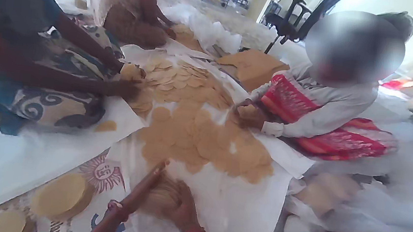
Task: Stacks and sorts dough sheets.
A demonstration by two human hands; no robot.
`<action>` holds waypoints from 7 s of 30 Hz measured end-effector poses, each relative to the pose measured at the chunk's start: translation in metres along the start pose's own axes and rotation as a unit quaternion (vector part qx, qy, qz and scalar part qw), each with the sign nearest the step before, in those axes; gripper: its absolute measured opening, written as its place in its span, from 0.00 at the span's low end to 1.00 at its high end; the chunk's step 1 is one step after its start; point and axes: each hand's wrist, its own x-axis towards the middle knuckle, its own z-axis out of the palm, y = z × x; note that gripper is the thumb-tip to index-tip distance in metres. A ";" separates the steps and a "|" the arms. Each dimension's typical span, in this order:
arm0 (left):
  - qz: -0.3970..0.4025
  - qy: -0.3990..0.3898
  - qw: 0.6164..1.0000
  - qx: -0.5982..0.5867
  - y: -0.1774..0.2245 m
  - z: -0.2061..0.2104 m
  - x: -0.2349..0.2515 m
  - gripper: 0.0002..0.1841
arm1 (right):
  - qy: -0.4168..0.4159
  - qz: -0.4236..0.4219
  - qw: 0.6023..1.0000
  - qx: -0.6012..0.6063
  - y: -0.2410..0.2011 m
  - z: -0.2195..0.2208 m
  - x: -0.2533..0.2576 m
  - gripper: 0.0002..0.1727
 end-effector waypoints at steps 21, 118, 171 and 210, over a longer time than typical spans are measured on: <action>0.211 0.049 0.976 0.007 0.022 -0.004 -0.025 0.42 | 0.086 -0.150 0.985 0.023 -0.011 0.002 0.010 0.48; -0.062 -0.075 0.990 0.103 -0.019 0.005 0.060 0.21 | 0.193 -0.086 0.965 -0.155 0.025 0.012 -0.004 0.66; 0.218 -0.044 0.932 0.285 -0.044 0.020 -0.010 0.28 | 0.032 0.000 0.996 -0.083 0.014 0.001 -0.001 0.64; 0.142 -0.023 0.975 0.168 -0.061 0.029 -0.008 0.33 | 0.027 -0.038 0.979 -0.200 -0.004 -0.005 -0.013 0.55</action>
